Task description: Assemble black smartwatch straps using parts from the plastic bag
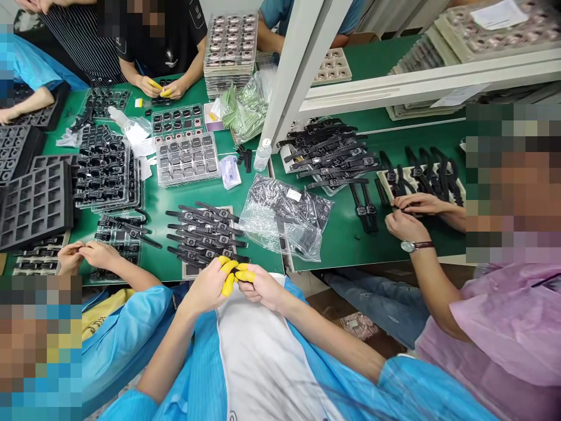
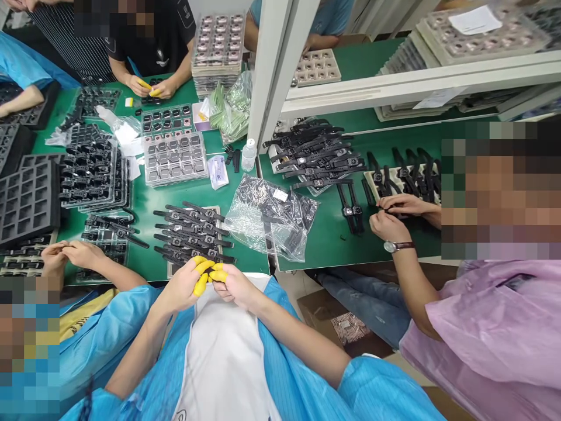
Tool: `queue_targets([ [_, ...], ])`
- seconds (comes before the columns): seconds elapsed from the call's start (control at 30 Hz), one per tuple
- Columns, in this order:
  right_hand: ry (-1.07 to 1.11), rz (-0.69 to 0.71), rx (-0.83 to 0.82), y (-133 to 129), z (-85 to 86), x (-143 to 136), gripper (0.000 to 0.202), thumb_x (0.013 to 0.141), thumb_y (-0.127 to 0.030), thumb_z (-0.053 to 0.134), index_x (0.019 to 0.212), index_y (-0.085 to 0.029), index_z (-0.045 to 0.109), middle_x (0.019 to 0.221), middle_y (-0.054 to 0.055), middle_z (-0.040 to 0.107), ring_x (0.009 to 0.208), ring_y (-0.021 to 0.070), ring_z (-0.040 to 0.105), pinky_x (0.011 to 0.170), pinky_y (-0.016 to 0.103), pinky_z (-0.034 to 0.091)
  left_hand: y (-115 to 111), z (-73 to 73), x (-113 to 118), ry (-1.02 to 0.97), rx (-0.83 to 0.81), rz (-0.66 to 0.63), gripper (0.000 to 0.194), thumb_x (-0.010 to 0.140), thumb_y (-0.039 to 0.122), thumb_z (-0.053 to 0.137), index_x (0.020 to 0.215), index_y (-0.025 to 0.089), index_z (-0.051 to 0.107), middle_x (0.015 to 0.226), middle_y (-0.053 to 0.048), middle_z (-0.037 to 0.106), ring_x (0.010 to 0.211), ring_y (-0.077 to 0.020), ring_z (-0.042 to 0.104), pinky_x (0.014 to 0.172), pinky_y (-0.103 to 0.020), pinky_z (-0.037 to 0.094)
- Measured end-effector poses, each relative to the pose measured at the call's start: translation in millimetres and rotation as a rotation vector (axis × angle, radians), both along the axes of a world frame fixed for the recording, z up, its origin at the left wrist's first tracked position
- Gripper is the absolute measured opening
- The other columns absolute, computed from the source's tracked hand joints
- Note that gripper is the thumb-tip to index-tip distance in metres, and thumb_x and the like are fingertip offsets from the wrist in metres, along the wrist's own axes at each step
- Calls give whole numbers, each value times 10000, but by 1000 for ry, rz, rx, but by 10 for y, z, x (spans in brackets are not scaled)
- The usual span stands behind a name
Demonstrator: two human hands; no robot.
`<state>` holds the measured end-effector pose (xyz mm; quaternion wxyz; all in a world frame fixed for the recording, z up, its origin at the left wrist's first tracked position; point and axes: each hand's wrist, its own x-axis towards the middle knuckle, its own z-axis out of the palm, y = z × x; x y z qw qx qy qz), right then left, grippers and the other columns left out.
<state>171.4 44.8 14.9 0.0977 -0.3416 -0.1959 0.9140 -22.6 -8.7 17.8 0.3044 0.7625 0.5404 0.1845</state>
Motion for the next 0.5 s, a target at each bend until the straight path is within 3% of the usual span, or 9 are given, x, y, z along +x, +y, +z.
queue_targets([
  [0.17,-29,46,87,-57,-63,-14,373,820,-508,701,847,-241,442,524,-130,317,452,62,127,440,197,127,-96,-56,1,-105,-35,4,455,1001,220,465,1455,196,497,1295,-151,617,1194,-274,617,1004,-449,567],
  [0.23,-88,46,303,-64,-111,-14,356,855,-539,677,875,-233,498,572,-91,418,477,87,266,472,214,232,-159,-123,-21,-97,-47,16,506,986,226,487,1490,196,457,1339,-157,614,1218,-281,625,1007,-447,566],
  [0.33,-212,120,777,-21,-213,33,307,911,-512,665,899,-213,600,773,0,611,692,150,521,634,261,384,-261,-230,-170,-13,-121,83,465,950,180,480,1413,205,521,1239,-131,689,1110,-276,690,923,-410,586],
  [0.43,-287,353,1075,71,-348,90,236,1001,-415,579,921,-207,659,893,36,661,791,179,567,716,286,397,-345,-288,-479,138,-277,179,242,914,168,513,1110,224,643,963,-75,738,874,-259,720,764,-339,569],
  [0.5,-342,496,1218,121,-462,64,250,1035,-346,523,907,-194,675,930,54,651,786,175,568,723,288,395,-375,-302,-718,278,-342,201,146,890,137,514,914,223,629,880,-70,715,826,-257,702,734,-322,534],
])
